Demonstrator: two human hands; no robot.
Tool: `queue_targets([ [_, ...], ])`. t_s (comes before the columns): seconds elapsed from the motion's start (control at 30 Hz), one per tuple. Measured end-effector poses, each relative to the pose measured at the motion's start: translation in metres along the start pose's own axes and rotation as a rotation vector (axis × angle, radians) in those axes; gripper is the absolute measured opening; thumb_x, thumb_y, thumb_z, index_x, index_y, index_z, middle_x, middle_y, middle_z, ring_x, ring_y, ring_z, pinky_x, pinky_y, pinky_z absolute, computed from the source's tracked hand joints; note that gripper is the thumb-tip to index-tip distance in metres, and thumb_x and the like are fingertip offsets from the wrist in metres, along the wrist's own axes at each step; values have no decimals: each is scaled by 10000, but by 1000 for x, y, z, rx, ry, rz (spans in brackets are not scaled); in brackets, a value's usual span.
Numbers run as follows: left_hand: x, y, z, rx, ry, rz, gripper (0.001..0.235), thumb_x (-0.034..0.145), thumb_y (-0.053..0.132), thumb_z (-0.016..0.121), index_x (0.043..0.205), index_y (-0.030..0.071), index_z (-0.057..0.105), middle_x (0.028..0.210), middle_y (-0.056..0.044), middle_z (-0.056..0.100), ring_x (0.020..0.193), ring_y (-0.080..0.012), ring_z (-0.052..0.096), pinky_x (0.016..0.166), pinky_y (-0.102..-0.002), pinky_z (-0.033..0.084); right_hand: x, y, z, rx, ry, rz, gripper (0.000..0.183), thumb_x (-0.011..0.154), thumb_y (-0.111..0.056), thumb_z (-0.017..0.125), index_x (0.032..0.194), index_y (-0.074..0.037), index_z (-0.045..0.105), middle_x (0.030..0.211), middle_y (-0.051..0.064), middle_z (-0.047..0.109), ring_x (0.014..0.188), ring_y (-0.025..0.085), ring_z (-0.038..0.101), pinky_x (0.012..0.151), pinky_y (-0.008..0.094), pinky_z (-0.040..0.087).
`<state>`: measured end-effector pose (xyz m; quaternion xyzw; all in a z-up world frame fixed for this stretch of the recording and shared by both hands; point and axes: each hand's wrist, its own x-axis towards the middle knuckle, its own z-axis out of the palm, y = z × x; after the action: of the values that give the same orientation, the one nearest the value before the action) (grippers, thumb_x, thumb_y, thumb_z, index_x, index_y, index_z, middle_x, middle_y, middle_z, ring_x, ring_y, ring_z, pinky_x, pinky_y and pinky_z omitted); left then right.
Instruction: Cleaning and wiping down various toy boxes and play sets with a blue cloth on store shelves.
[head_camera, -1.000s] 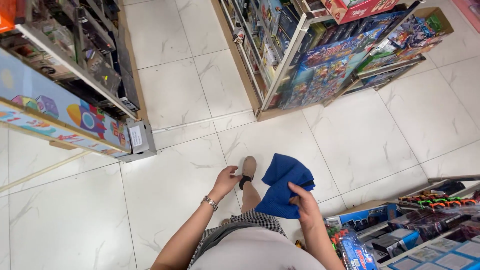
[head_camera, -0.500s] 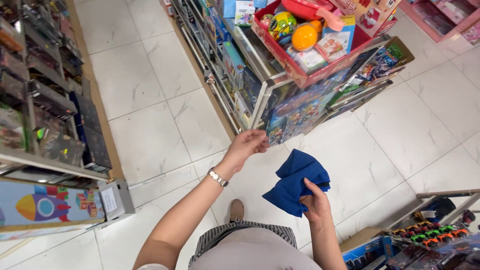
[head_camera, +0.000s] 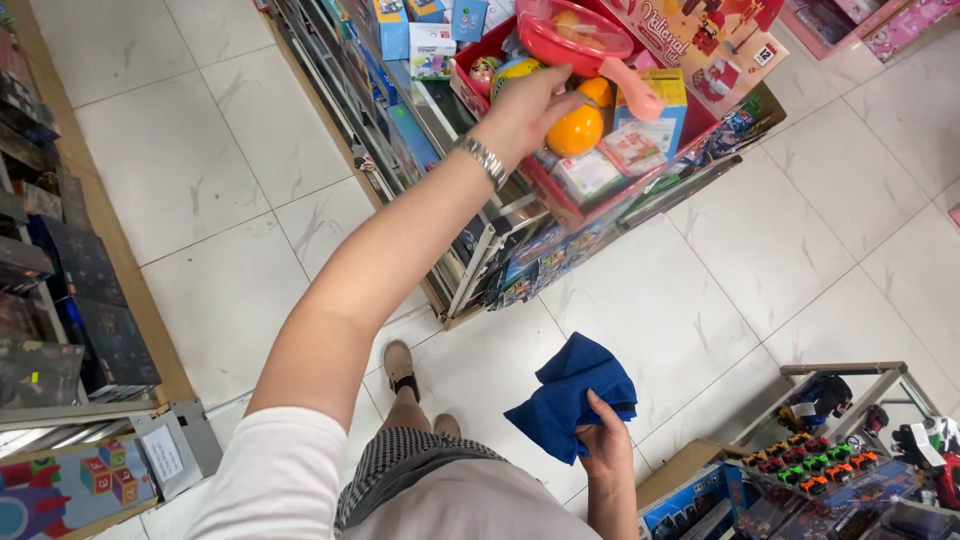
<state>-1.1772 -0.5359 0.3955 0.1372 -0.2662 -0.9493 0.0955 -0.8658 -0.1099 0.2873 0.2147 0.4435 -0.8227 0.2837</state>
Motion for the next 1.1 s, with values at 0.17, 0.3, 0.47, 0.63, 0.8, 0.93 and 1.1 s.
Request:
queue_targets([
  [0.17,94,3,33,-154,-119,-208,184,934,124,623,1069,-1,624,1100,-196,657,1004,-367,681,910,-526,572,26,4,26,103,6,-105,368,930,-163,681,1244,18,615,1065,159,748,910,317,732,838,473,578],
  [0.3,94,1,62,34,-64,-401,232,910,190,618,1090,45,600,1216,-181,614,1096,-361,624,932,-607,492,35,6,79,161,116,-151,398,898,-153,665,1252,18,599,1084,154,745,956,311,735,858,479,591],
  [0.47,99,-28,76,-104,-71,-677,269,951,194,583,1128,-1,528,1251,-272,571,1161,-454,585,969,-657,491,64,30,97,221,98,-171,378,934,-146,689,1261,18,593,1102,156,740,971,313,724,861,464,581],
  [0.63,109,-56,69,-181,-242,-616,260,953,146,575,1169,9,531,1224,-239,566,1154,-406,580,953,-616,507,75,37,144,226,217,-180,388,896,-137,693,1244,11,603,1085,147,748,952,308,730,858,474,588],
  [0.8,58,-8,73,-331,-307,-615,219,929,35,560,1141,2,513,1182,-215,572,1132,-375,599,941,-544,565,90,40,140,237,133,-240,392,936,-125,707,1286,13,595,1157,151,716,1002,313,721,904,483,574],
  [0.93,23,20,40,-280,-351,-707,226,922,-8,586,1141,-21,530,1131,-207,604,1075,-348,626,939,-499,577,82,17,148,260,98,-328,448,939,-148,663,1361,-31,569,1242,140,689,1090,324,693,960,531,538],
  [1.1,-65,106,-6,179,-555,-472,196,976,65,645,1134,-24,570,862,-83,644,695,-178,643,624,-348,564,55,-34,209,161,23,-615,550,983,-140,613,1498,-1,476,1461,172,578,1341,354,554,1144,553,411],
])
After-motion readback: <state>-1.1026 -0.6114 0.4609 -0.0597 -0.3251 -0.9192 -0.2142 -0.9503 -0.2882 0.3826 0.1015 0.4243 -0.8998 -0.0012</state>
